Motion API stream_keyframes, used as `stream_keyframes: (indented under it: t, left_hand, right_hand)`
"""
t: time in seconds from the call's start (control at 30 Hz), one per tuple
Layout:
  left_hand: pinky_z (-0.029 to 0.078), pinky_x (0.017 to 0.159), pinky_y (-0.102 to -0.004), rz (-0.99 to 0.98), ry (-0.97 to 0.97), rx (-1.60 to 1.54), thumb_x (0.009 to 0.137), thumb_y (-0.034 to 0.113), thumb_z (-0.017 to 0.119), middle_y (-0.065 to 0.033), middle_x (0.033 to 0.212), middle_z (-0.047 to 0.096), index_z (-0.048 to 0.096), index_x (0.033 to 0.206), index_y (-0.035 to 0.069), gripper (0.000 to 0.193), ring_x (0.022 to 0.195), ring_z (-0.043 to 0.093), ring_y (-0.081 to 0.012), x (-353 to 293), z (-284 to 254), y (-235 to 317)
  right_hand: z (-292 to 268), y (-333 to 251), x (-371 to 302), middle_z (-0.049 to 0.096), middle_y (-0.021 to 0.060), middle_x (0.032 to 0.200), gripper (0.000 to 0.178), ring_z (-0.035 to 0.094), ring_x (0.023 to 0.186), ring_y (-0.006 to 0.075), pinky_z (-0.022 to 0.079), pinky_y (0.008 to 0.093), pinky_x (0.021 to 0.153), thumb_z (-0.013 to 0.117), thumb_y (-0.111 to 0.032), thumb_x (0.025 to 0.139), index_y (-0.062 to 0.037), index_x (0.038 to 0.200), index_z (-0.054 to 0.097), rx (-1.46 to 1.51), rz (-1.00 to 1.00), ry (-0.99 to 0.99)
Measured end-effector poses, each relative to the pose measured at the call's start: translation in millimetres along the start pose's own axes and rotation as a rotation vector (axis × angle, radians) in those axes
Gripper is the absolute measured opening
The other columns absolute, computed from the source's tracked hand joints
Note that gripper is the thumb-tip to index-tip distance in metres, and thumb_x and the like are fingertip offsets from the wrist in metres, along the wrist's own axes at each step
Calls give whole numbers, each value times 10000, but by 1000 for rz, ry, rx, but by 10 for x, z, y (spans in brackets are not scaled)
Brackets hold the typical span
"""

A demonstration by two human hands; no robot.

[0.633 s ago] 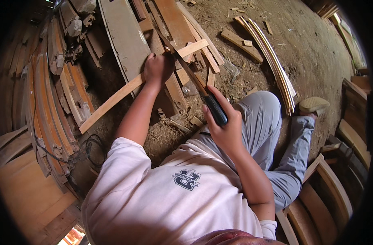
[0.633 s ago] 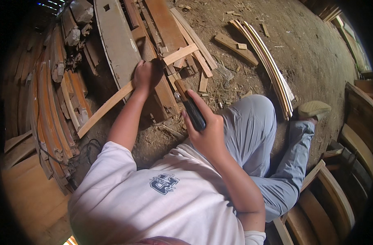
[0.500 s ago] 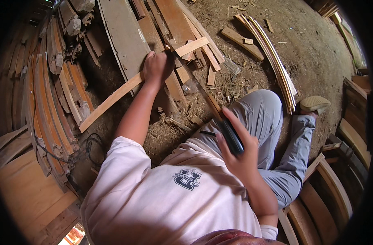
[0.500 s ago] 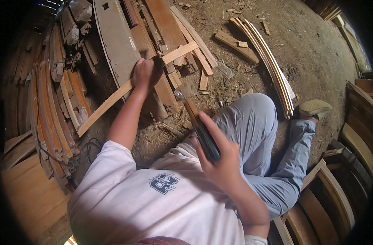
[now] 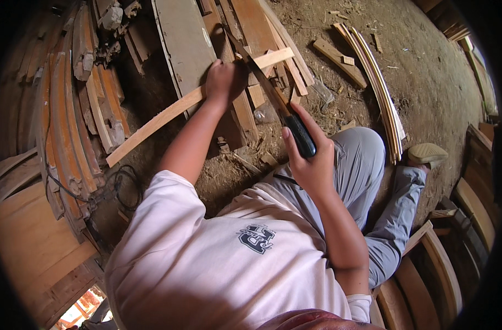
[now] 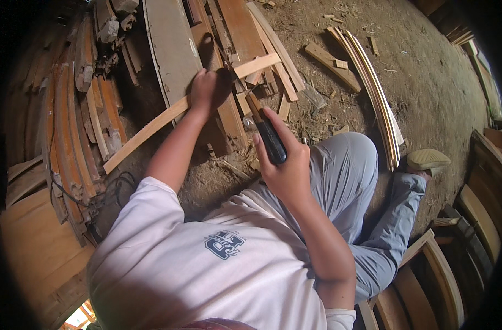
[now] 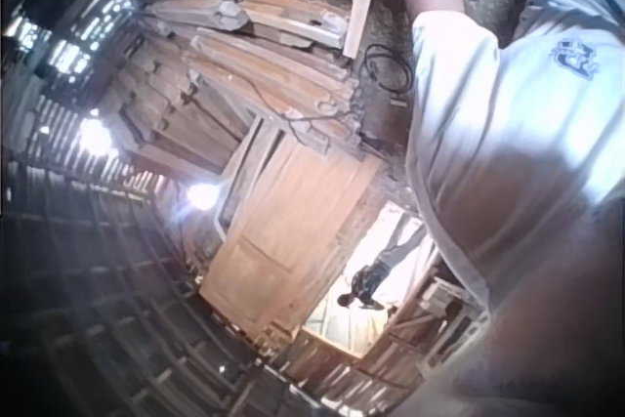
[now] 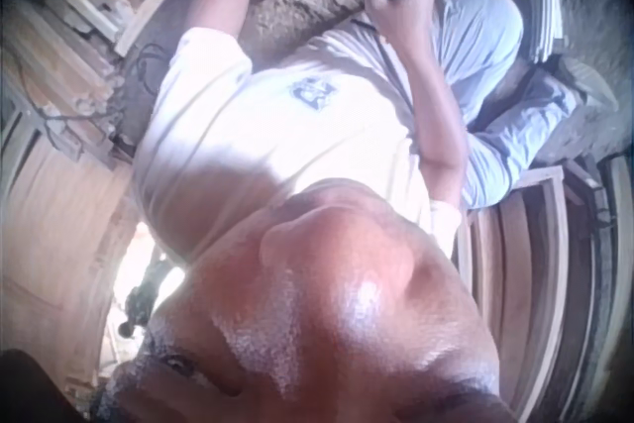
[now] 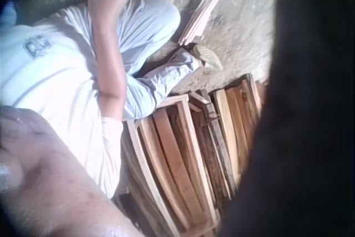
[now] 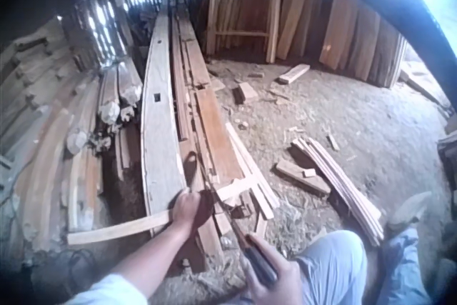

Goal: The person sits on the floor of a workshop and uses a hand saw to cut thin wooden strips. They repeatedly pick up strips, position them against a larger piece of wood, and saw them into smaller segments.

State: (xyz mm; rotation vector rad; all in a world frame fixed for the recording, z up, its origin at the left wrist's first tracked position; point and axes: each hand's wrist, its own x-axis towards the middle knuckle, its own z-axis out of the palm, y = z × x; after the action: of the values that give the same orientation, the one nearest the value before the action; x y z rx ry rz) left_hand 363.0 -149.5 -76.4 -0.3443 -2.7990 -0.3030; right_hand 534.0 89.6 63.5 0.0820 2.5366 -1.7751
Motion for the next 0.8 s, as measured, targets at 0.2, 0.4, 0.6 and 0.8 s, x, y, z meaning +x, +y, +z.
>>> stream_keyframes:
  t: [0.2,0.4,0.6,0.8]
  left_hand:
    - [573,837,-430,42,-24,200,863,28,612,-211,752,715,707,735,54,161,796,727,-350,-22,131,-67]
    - [577,796,-396,25,-113,176,879,39,626,-197,758,723,713,809,61,114,763,723,-320,23,-79,85]
    - [551,860,-417,-15,53,73,846,68,637,-203,739,705,702,725,53,138,751,709,-333,-66,212,-107]
    - [533,875,-456,-44,-166,43,855,88,633,-222,845,703,726,827,31,113,956,684,-369,20,-145,127]
  right_hand:
    - [-423,-116,-572,777,217,1167,563,765,1011,167,571,289,850,743,-22,942,-24,1485,592,-78,-94,-5]
    - [-954,-418,-1177,757,233,1237,578,782,1094,268,558,274,890,721,26,916,8,1479,591,-177,-14,-87]
    - [-308,-4,-455,772,218,1195,540,782,1041,222,563,284,854,731,-15,948,-27,1473,606,-65,-122,9]
    - [-20,34,-174,788,202,1051,533,770,889,168,563,289,794,762,-101,972,-52,1478,604,-16,-36,3]
